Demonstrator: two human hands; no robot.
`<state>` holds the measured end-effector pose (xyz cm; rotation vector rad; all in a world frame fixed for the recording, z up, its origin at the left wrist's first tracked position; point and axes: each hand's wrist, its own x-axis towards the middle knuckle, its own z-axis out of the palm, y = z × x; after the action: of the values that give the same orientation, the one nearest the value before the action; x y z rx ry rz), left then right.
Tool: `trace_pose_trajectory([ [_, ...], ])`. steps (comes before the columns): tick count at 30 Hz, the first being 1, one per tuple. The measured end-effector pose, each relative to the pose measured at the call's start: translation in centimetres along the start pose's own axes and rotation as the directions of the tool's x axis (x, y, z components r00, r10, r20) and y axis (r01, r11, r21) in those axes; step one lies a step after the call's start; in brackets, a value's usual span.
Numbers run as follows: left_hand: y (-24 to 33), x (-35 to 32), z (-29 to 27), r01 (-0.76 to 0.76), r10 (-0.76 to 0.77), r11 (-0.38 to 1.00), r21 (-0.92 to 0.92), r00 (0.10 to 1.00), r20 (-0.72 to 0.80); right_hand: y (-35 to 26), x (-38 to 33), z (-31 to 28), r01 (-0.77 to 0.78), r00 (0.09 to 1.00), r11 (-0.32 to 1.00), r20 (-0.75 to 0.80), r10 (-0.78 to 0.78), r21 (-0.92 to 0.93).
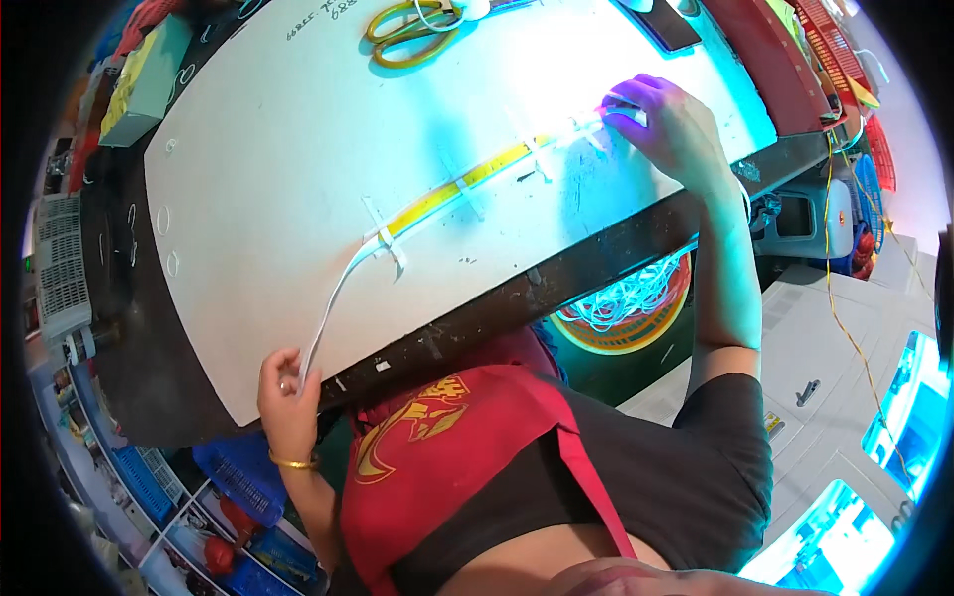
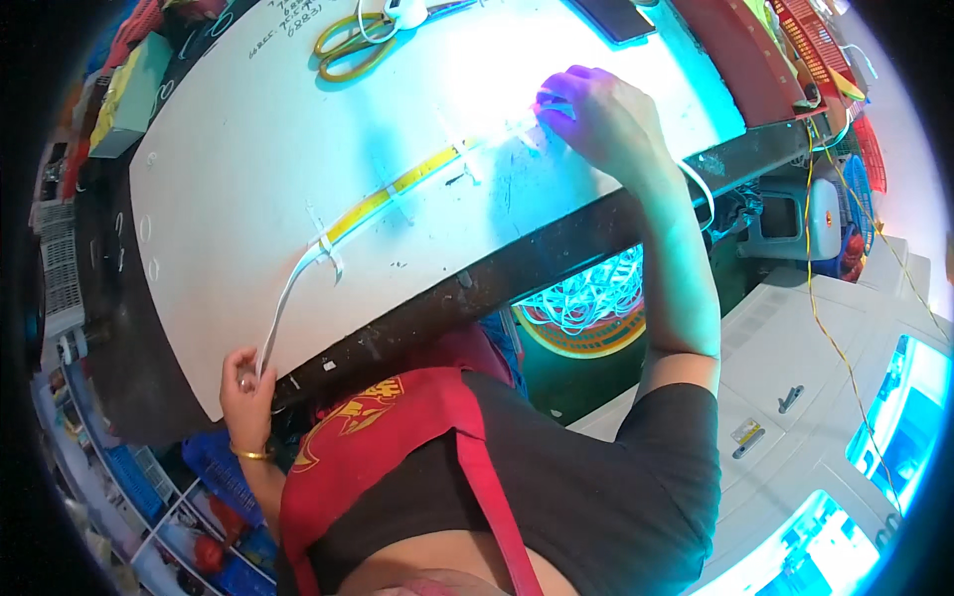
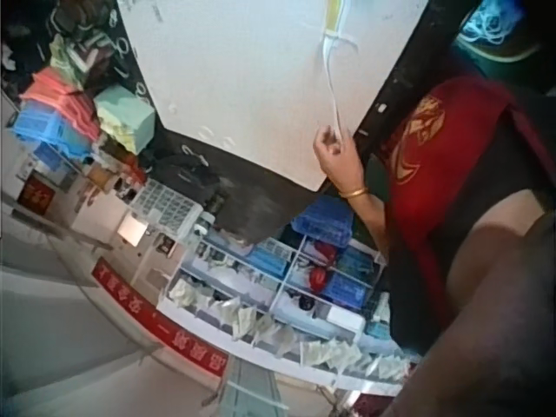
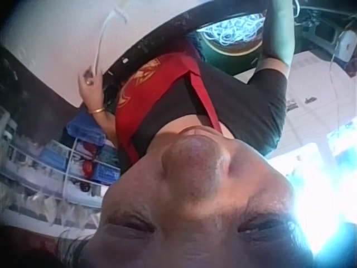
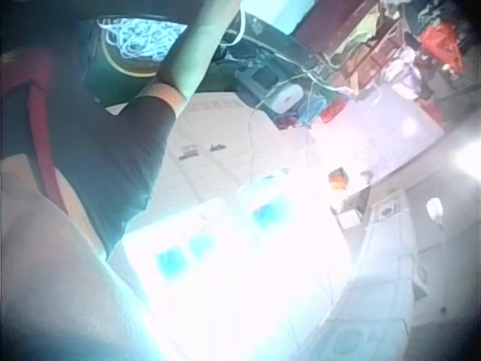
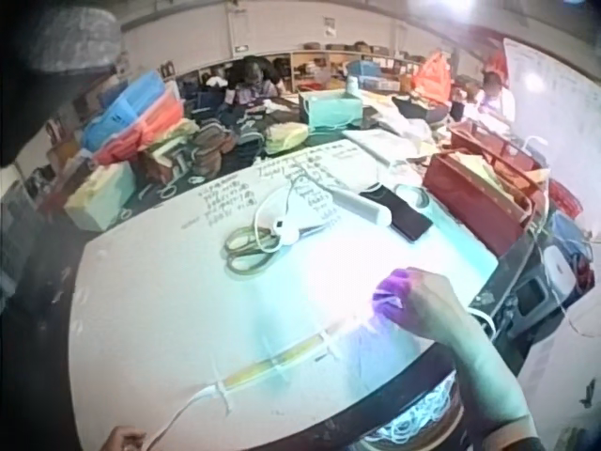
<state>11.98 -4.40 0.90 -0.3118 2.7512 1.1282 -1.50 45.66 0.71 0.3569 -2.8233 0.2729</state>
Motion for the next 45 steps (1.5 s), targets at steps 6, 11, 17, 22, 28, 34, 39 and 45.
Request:
trace_pose_trajectory([
  [6, 0.0, 2.5, -2.3, 0.284, -0.272, 0.95, -0.126, 0.956, 0.107, 6.7, 1.2, 1.2, -0.396, 0.911, 0.916, 0.101, 0.401, -0.067],
  [11, 6.8, 6.4, 3.4, -0.017, 0.023, 0.999, -0.037, 0.987, 0.162, 14.2, -1.3, -1.2, -0.75, 0.652, 0.55, -0.268, 0.709, -0.369],
  [17, 6.2, 6.4, 3.8, 0.085, -0.073, 0.993, -0.08, 0.988, 0.136, 4.8, -1.8, -0.9, -0.267, 0.933, 0.958, -0.22, 0.285, 0.11],
  [22, 5.4, 6.7, 4.9, 0.031, -0.03, 0.999, -0.026, 0.999, 0.041, -0.4, -1.5, -0.2, -0.195, 0.91, 0.841, -0.226, 0.346, 0.504],
  [28, 4.8, 6.4, 5.1, -0.046, 0.046, 0.999, 0.025, 0.999, -0.011, -2.2, -0.8, 2.3, -0.28, 0.853, 0.349, 0.065, 0.518, 0.894],
  [34, 4.8, 6.3, 5.1, -0.075, 0.075, 0.997, 0.028, 0.997, -0.015, -2.7, -1.1, 2.1, -0.24, 0.936, 0.728, -0.046, 0.349, 0.642],
  [39, 4.6, 6.4, 4.9, -0.082, 0.082, 0.997, 0.002, 0.997, 0.014, -2.6, -1.2, 2.5, -0.212, 0.942, 0.777, -0.087, 0.323, 0.593],
  [45, 4.4, 6.4, 4.9, -0.091, 0.091, 0.996, 0.013, 0.996, 0.021, -2.9, -1.4, 2.3, -0.148, 0.973, 0.899, -0.103, 0.208, 0.413],
])
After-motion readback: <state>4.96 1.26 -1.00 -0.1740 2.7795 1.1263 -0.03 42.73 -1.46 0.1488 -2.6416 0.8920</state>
